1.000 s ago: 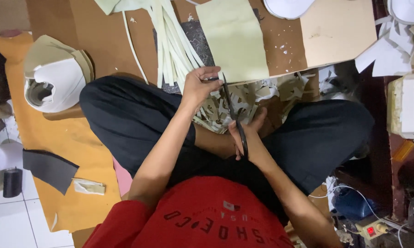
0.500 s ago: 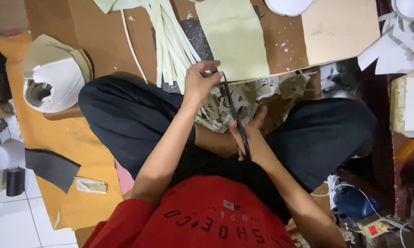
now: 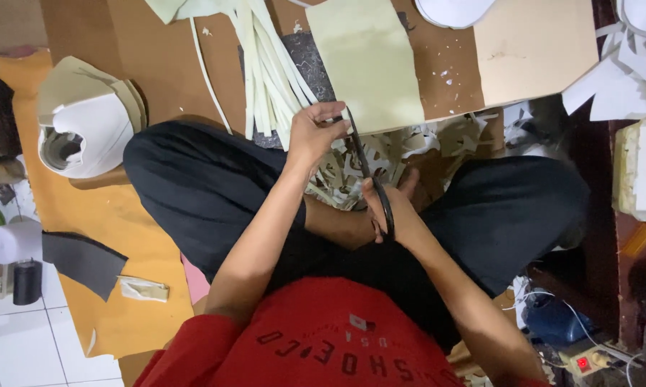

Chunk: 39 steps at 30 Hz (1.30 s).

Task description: The person sits cross-legged on the floor and uses a pair of scissors to cut a large piece of light-colored material into thin strips. They hold the material with their left hand and cut with their right hand, periodically adjusting the material's position.

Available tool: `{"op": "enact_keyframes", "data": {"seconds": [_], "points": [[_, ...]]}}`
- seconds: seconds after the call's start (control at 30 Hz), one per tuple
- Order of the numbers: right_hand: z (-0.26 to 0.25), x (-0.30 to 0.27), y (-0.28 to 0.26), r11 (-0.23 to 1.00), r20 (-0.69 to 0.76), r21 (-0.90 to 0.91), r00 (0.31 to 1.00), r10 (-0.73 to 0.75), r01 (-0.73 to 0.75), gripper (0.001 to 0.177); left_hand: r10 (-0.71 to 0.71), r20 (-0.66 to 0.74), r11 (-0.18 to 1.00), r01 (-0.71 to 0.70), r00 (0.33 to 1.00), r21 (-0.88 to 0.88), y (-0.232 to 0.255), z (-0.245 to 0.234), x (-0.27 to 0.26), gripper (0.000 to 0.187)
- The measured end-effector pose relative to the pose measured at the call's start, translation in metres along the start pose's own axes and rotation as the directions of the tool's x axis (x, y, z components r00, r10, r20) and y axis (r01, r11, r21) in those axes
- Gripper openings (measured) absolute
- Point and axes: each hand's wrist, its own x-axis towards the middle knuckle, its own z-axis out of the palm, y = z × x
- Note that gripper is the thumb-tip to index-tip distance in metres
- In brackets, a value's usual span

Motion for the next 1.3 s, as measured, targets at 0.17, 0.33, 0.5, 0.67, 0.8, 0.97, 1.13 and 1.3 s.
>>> {"op": "enact_keyframes", "data": {"seconds": [0.17,0.33,0.5,0.67,0.8,0.97,1.13,1.3], "points": [[0.0,-0.007,-0.007,0.995,-0.094,-0.09,0.995,0.036,-0.045,0.078,0.099,-0.025,0.98,-0.093,0.995,0.176,0.011,0.003,0.003,0.05],[-0.006,0.005,-0.012,0.991,-0.038,-0.122,0.998,0.046,-0.05,0.084,0.119,-0.043,0.957,-0.103,0.992,0.271,0.002,0.005,0.015,0.043],[-0.007,0.012,-0.029,0.985,0.034,-0.173,0.999,0.002,0.004,0.09,0.098,-0.059,0.969,-0.082,0.993,0.232,0.005,0.003,0.01,0.047],[-0.012,0.02,-0.02,0.98,-0.013,-0.195,0.999,-0.029,0.026,0.085,0.088,-0.033,0.985,-0.082,0.996,0.153,-0.013,-0.002,0.024,0.047],[-0.007,0.001,-0.046,0.984,-0.011,-0.176,1.0,-0.007,0.005,0.081,0.103,-0.062,0.985,-0.093,0.993,0.147,-0.001,0.004,0.029,0.053],[-0.009,0.014,-0.038,0.99,0.026,-0.14,1.0,0.014,-0.01,0.086,0.128,-0.086,0.976,-0.111,0.988,0.187,0.006,0.004,0.031,0.043],[-0.013,0.029,-0.05,0.994,0.017,-0.103,0.999,-0.03,0.031,0.088,0.12,-0.092,0.979,-0.102,0.989,0.176,0.002,0.003,0.035,0.044],[-0.015,0.029,-0.051,0.997,-0.013,-0.046,0.998,-0.063,0.063,0.085,0.049,-0.089,0.987,-0.035,0.995,0.155,0.007,0.003,0.037,0.046]]}}
